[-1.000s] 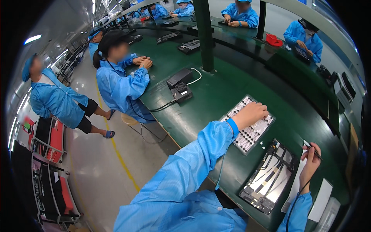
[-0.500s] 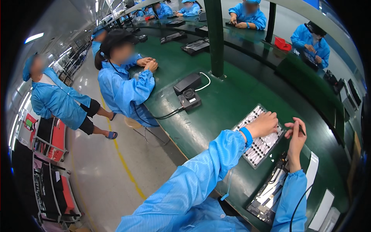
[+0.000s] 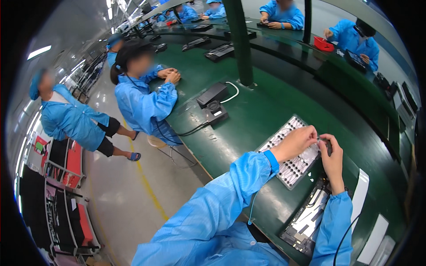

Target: Assembling electronic components into a tablet housing on a factory production line.

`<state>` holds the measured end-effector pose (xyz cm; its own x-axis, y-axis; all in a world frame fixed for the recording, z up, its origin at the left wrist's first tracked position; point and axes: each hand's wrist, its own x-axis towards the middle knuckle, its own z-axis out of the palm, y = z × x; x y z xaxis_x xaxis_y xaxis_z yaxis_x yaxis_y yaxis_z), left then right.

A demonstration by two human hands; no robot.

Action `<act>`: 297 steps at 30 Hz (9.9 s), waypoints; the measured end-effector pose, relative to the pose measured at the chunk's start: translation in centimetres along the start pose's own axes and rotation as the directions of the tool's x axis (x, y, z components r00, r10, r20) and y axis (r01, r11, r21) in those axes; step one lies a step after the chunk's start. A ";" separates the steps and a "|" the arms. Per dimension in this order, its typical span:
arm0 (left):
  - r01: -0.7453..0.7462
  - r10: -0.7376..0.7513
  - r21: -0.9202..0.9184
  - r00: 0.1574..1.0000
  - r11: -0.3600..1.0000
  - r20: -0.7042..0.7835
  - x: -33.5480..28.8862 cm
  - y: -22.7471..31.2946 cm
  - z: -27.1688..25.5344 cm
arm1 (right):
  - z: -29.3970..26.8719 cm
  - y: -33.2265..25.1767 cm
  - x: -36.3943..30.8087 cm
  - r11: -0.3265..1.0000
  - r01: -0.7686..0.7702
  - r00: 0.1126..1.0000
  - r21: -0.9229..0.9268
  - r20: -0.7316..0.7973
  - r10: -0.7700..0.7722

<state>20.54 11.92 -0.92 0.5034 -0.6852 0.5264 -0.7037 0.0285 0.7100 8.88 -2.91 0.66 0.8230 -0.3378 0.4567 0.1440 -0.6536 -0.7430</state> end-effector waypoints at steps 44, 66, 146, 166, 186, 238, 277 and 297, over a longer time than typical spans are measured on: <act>0.100 -0.127 0.158 0.977 0.982 0.173 -2.2 0.3 -0.8 | -1.1 -1.8 -0.7 0.823 0.447 0.893 -0.349 0.216 -0.394; 0.087 -0.072 0.286 0.995 0.954 -0.062 -0.9 1.7 -4.2 | -0.2 -1.9 -0.7 0.952 0.269 0.956 -0.143 0.156 -0.247; -0.254 0.208 0.108 0.924 0.961 0.322 -2.6 13.4 12.2 | -14.4 -0.2 -16.1 0.911 -0.345 0.937 -0.228 -0.140 0.320; 0.043 -0.093 -0.421 0.991 0.906 -0.100 -6.8 10.7 10.0 | -13.3 -6.6 -17.8 0.806 -0.286 0.896 0.519 -0.153 0.417; 0.039 0.049 -0.681 0.993 0.731 0.109 -8.3 11.5 9.8 | -6.7 17.9 13.7 0.980 -0.107 0.850 -0.167 -0.527 0.003; 0.736 -0.341 -0.438 0.292 -0.516 0.894 -6.6 11.8 7.5 | -26.7 -5.7 -5.7 0.927 0.373 0.907 -0.042 0.224 -0.355; -0.201 -0.181 0.637 0.857 0.744 0.482 -7.1 19.9 6.4 | -22.9 4.4 -23.2 0.981 -0.184 0.925 0.063 -0.327 0.195; -0.586 0.328 0.027 0.491 0.810 0.807 -5.4 16.4 16.0 | -22.4 3.4 -22.6 0.841 -0.395 0.850 0.369 -0.199 0.487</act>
<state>-1.74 4.48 0.39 -0.3887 -0.9143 0.1139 -0.8783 0.4050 0.2542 -21.57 -12.68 -1.29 0.6604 -0.7406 0.1242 -0.0012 -0.1665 -0.9860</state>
